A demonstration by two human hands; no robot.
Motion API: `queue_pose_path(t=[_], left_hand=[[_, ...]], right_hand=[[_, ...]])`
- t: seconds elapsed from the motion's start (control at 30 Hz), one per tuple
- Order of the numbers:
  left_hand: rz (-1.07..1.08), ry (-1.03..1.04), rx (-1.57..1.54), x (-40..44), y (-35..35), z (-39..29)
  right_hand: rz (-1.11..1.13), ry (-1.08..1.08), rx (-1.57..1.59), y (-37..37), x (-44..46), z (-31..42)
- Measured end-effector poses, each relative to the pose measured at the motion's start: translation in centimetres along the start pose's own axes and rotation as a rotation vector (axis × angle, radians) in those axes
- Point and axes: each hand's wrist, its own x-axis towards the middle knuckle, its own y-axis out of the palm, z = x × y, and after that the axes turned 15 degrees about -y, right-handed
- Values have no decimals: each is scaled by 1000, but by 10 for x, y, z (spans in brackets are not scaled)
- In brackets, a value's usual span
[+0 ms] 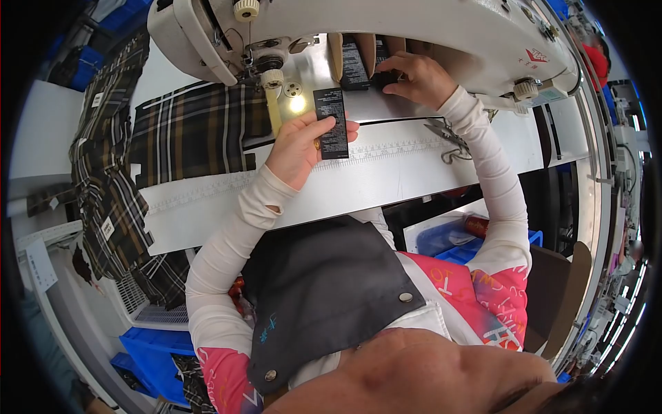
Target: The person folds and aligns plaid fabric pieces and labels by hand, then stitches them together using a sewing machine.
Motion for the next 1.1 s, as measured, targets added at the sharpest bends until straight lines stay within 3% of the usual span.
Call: queue_pose_path(t=[0.27, 0.47, 0.87, 0.97, 1.07, 1.1], left_hand=[[37, -52, -18, 0, 0, 0], [37, -61, 3, -1, 1, 0], [55, -56, 15, 1, -1, 1], [56, -62, 19, 1, -1, 1], [57, -53, -17, 1, -2, 4], [59, -48, -37, 1, -2, 5]], right_hand=[[119, 6, 33, 1, 2, -12], [66, 52, -157, 8, -2, 1], [40, -20, 132, 3, 4, -17], [4, -75, 43, 4, 4, -21], [-476, 111, 16, 16, -4, 7], [-543, 145, 93, 18, -8, 17]])
